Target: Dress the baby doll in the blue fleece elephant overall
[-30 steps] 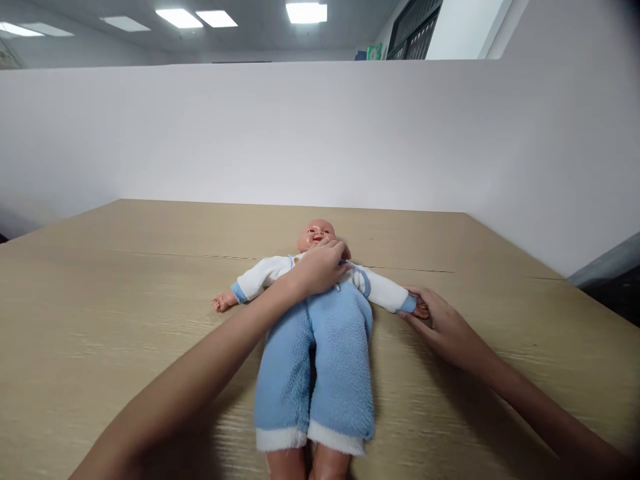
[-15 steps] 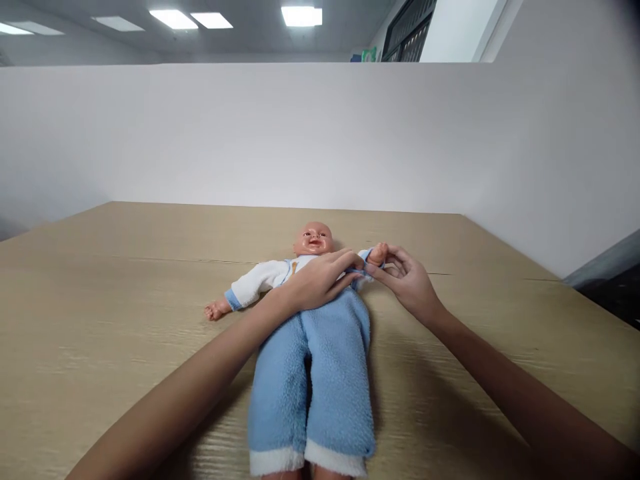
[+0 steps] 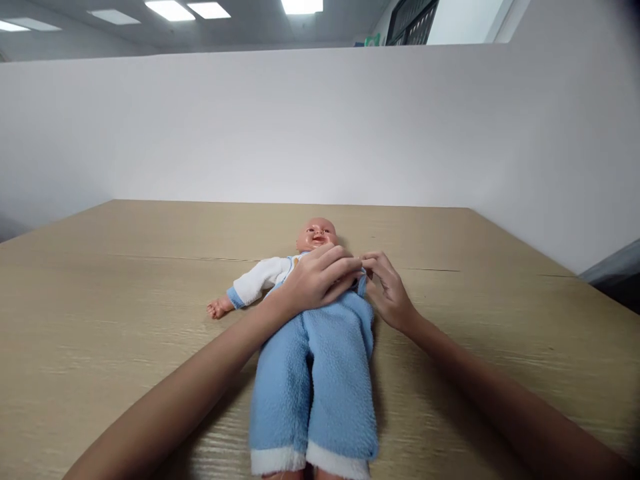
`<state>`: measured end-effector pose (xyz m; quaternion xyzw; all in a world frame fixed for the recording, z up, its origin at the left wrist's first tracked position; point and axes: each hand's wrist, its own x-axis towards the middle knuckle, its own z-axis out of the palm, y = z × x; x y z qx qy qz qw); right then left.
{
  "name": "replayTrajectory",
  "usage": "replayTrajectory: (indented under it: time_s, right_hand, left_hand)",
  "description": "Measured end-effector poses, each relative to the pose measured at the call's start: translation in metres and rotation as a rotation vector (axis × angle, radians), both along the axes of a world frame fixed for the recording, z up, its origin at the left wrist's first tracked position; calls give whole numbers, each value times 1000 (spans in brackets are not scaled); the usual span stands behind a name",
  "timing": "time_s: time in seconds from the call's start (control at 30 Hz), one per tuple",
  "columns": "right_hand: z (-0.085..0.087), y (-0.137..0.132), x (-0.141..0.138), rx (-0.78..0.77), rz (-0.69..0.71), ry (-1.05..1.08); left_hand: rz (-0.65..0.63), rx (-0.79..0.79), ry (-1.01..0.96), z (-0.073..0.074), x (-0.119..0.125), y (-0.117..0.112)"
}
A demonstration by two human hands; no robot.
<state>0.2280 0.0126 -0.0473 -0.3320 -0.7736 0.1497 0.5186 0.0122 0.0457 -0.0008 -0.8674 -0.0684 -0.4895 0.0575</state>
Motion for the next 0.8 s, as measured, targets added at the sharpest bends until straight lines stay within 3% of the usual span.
replayTrajectory:
  time_s: [0.17, 0.23, 0.4, 0.47, 0.6, 0.8]
  right_hand:
    - [2, -11, -7, 9, -59, -2]
    - [3, -14, -14, -45, -104, 63]
    - [1, -4, -18, -524, -84, 505]
    - [-1, 3, -13, -616, -77, 551]
    - [-9, 11, 0, -673, -99, 479]
    - [-33, 13, 2, -615, -151, 392]
  left_hand:
    - [-153, -772, -111, 8, 4, 11]
    - [-148, -928, -105, 5, 6, 19]
    - [64, -901, -10, -7, 9, 25]
    - [179, -886, 50, -7, 9, 21]
    - [298, -882, 124, -5, 7, 15]
    - [186, -923, 88, -8, 2, 17]
